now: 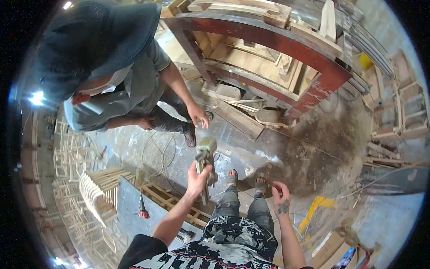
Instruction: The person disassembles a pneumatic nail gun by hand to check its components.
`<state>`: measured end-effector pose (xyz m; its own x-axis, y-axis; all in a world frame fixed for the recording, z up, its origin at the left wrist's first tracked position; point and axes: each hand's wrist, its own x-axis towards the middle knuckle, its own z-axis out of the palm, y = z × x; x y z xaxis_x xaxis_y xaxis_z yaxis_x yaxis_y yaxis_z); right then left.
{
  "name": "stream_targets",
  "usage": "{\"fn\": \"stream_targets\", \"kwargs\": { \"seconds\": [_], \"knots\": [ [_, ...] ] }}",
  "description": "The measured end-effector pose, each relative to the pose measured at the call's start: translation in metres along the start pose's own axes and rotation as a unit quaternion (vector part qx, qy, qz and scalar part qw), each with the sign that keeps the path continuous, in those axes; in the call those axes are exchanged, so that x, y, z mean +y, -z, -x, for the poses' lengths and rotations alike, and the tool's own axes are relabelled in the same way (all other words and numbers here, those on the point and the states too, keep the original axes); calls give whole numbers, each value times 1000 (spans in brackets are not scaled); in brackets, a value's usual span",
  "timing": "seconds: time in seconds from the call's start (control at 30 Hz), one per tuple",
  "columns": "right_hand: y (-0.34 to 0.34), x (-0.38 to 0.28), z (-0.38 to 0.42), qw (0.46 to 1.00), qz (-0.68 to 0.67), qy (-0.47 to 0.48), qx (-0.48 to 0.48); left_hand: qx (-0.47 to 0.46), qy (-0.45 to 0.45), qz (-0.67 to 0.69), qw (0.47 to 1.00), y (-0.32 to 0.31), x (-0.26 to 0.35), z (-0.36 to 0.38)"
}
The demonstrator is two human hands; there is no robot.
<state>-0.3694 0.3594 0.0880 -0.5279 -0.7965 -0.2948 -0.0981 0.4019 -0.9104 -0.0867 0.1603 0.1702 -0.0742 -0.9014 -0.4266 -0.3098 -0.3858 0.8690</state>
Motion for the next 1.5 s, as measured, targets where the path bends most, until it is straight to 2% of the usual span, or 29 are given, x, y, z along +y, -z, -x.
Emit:
{"fn": "stream_targets", "kwargs": {
  "seconds": [0.07, 0.13, 0.17, 0.27, 0.33, 0.4, 0.43, 0.5, 0.6, 0.67, 0.73, 0.83, 0.9, 0.97, 1.07, 1.13, 1.17, 1.27, 1.3, 1.43, 1.5],
  "knots": [
    [3, -36, -17, 997, 9, 56, -51, -41, 2, 6, 999, 2, -15, 44],
    [-14, -55, -36, 985, -59, 59, -149, -61, 75, 220, 971, 1, -7, 83],
    [-23, -71, -42, 972, -76, 51, -215, -74, 75, 281, 954, -1, 5, 99],
    [-50, -91, -41, 901, -147, 14, -408, -116, 64, 339, 932, -5, 30, 147],
    [-57, -112, -27, 868, -189, -20, -459, -130, 25, 303, 944, -9, 33, 169],
    [-70, -137, -6, 786, -342, -63, -511, -119, -8, 284, 951, -6, 37, 190],
    [-62, -159, 0, 722, -351, -126, -583, -103, -16, 283, 954, -5, 38, 200],
    [-61, -141, 15, 741, -337, -119, -568, -78, -15, 290, 954, -6, 47, 223],
    [-54, -131, 26, 754, -278, -62, -592, 10, -115, 110, 987, 7, 52, 253],
    [-60, -130, 31, 784, -230, 85, -570, 119, -189, -2, 975, 14, 44, 269],
    [-70, -152, 46, 806, -227, 254, -485, 230, -266, -158, 923, 15, 13, 279],
    [-80, -179, 67, 761, -180, 465, -416, 301, -231, -172, 909, 15, -48, 292],
    [-76, -209, 99, 726, -132, 527, -421, 342, -204, -151, 905, 24, -73, 300],
    [-88, -235, 124, 648, -138, 582, -472, 363, -211, -106, 901, 42, -78, 312],
    [-110, -273, 187, 556, -129, 628, -529, 398, -217, -56, 889, 75, -93, 328],
    [-127, -274, 210, 474, -89, 677, -555, 404, -209, -3, 891, 101, -92, 342],
    [-135, -272, 229, 471, -76, 698, -534, 420, -227, 7, 879, 112, -96, 348],
    [-161, -258, 271, 470, -46, 711, -521, 425, -203, 0, 882, 133, -142, 361],
    [-167, -263, 281, 477, -10, 654, -587, 426, -164, 6, 890, 135, -159, 366],
    [-200, -202, 285, 561, 47, 581, -588, 427, -88, 25, 900, 129, -234, 396],
    [-214, -184, 291, 584, 53, 572, -574, 388, 1, 48, 920, 131, -252, 420]
  ]
}}
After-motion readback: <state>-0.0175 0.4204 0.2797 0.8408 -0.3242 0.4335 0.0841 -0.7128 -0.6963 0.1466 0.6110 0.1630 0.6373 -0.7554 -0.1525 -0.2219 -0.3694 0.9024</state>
